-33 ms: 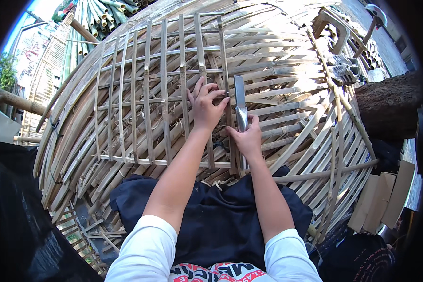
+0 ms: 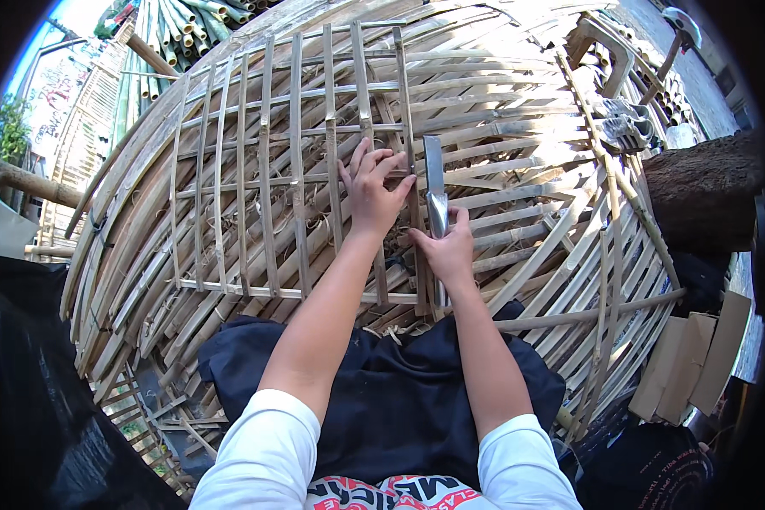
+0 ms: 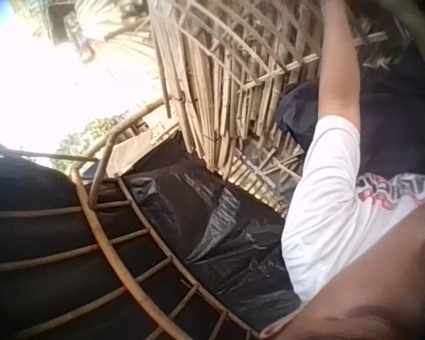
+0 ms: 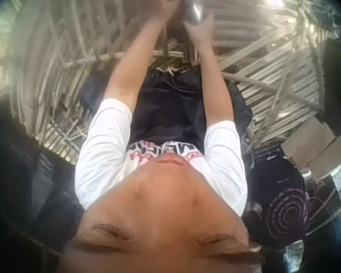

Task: The person assembles a bamboo grid by hand, weaving thin bamboo slats into a frame and using a large knife to adjust and secure the components.

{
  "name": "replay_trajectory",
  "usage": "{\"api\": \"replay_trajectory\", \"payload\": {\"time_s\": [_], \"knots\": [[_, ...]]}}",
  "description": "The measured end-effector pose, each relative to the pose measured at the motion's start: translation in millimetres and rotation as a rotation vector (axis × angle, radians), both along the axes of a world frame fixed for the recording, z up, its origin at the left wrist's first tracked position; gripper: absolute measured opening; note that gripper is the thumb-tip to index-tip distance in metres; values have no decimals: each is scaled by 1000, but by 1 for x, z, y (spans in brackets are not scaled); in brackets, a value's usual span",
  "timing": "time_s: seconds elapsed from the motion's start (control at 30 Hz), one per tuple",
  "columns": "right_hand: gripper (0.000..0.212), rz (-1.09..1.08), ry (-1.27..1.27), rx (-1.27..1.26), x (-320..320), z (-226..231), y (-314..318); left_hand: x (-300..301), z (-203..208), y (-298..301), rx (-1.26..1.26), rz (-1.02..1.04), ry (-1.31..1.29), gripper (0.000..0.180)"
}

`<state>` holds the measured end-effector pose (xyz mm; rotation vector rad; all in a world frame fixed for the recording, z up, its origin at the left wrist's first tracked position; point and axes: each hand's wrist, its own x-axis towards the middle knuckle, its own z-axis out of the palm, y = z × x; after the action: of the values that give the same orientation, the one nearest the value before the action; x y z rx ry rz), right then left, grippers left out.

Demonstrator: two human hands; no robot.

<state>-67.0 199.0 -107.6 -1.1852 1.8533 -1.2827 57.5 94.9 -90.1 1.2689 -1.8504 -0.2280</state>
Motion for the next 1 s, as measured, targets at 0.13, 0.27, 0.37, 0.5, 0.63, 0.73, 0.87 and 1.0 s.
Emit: {"api": "replay_trajectory", "payload": {"time_s": [0.13, 0.27, 0.37, 0.5, 0.63, 0.73, 0.87, 1.0], "knots": [[64, -1, -6, -33, -2, -3, 0, -3, -5, -4, 14, -22, -18, 12], [64, 1, -3, -28, -3, -4, 0, -4, -2, -6, 50, -19, -9, 9], [64, -5, 19, -40, -2, -5, 0, -3, 1, -6, 75, -29, -16, 9], [63, -17, 40, -72, 0, -6, -2, -3, -1, -7, 10, -29, -37, 8], [62, -20, 74, -37, -3, -11, -2, -3, -1, -7, 4, -46, 10, 8], [65, 3, -42, 77, 2, 6, -1, 0, -2, -9, 20, -40, 41, 9], [65, 7, -56, 80, 0, 11, 1, -2, -5, -10, 11, -42, 27, 9], [60, 6, -32, 83, 4, 24, 5, -2, -7, -11, -7, -34, 42, 9]]}}
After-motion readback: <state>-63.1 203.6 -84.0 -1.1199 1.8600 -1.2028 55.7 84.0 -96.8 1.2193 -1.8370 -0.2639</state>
